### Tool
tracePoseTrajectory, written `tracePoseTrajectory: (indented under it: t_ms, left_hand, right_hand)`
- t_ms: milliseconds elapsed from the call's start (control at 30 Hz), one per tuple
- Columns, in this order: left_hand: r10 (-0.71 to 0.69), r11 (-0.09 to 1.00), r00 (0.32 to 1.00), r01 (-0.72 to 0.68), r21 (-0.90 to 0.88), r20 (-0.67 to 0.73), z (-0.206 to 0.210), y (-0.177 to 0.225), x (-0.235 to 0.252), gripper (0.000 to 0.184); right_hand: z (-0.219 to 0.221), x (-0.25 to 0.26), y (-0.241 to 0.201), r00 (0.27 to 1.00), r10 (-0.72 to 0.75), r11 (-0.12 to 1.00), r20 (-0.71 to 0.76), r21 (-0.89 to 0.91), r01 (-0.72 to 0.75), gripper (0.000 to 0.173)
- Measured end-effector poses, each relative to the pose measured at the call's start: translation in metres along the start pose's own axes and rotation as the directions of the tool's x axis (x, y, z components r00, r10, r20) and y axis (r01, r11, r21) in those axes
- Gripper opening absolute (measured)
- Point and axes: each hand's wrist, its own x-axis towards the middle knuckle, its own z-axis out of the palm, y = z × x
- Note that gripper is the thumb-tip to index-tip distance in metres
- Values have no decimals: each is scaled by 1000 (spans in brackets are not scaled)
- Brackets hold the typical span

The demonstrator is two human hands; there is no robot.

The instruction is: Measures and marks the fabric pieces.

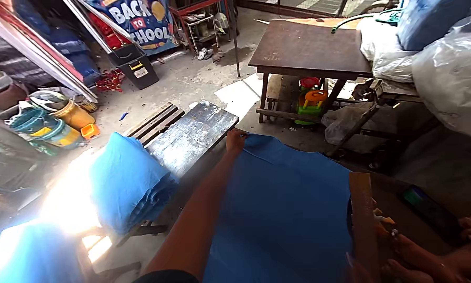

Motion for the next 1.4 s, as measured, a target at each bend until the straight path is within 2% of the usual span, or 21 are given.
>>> tracePoseTrajectory:
  t_ms: [100,233,333,400,433,500,600,633,667,767,833,900,967,1033,1067,1133,1200,1233,1267,1333,1400]
  left_hand:
    - [-95,991,993,102,-86,74,-19,20,-19,20]
    - [-125,940,981,165,-299,148,-42,42,-61,21]
    - [-22,917,984,89,-388,175,-80,70,-110,19]
    - [157,897,966,-52,-440,206,-123,86,-160,17]
    - [267,867,929,-116,-485,255,-150,87,-190,17]
    - [439,775,813,-127,-619,383,-213,81,-250,13]
    - [555,658,596,112,-745,580,-298,41,-324,9]
    - [540,642,553,217,-736,634,-311,10,-346,10]
    - [486,636,553,307,-708,677,-316,-26,-369,13]
    - [133,621,647,536,-572,751,-296,-120,-443,26]
    - [-189,623,674,644,-444,714,-258,-141,-481,34]
    - [-345,758,764,569,-318,545,-223,-135,-505,30]
    - [-330,881,863,428,-204,384,-211,-117,-520,41]
    - [-319,900,889,393,-189,328,-210,-103,-533,52]
    - [-358,861,876,444,-248,324,-209,-98,-537,56]
    - [-464,641,785,618,-456,411,-216,-83,-538,60]
    - [-431,382,677,736,-559,597,-241,-61,-517,59]
    - [-333,322,650,759,-565,683,-257,-50,-500,57]
    - [-213,308,649,754,-580,730,-275,-39,-480,56]
    - [-18,331,675,700,-633,737,-305,-17,-438,50]
    - [94,357,709,631,-688,699,-328,0,-400,43]
  right_hand:
    - [13,10,4,999,-33,994,15,106,31,28]
    - [14,33,17,994,-107,955,0,278,103,36]
    - [17,26,0,999,-30,956,-45,291,42,30]
    - [9,12,-3,996,38,956,-79,292,-14,32]
    - [1,4,-2,992,76,955,-99,294,-44,35]
    - [-19,-15,1,975,156,942,-159,322,-98,40]
    - [-45,-61,13,926,262,911,-272,386,-145,44]
    - [-52,-80,21,918,281,902,-281,403,-153,47]
    - [-56,-101,31,913,290,903,-289,398,-161,48]
    - [-55,-165,67,947,148,981,-286,164,-104,54]
    - [-43,-189,74,928,129,992,-351,42,-122,56]
    - [-43,-203,86,922,101,992,-374,-29,-120,58]
    - [-44,-220,94,936,-35,955,-349,-288,-72,67]
    - [-46,-233,105,949,-164,797,-268,-603,-33,72]
    - [-47,-236,110,947,-202,728,-248,-685,-24,71]
    - [-56,-235,115,930,-271,667,-250,-745,-6,68]
    - [-68,-231,103,923,-281,639,-263,-769,-25,64]
    - [-75,-226,96,927,-272,642,-260,-766,-27,62]
    - [-81,-221,88,934,-250,680,-257,-733,-20,62]
    - [-84,-215,61,947,-183,853,-263,-522,20,62]
    - [-80,-210,24,945,-203,944,-257,-307,120,60]
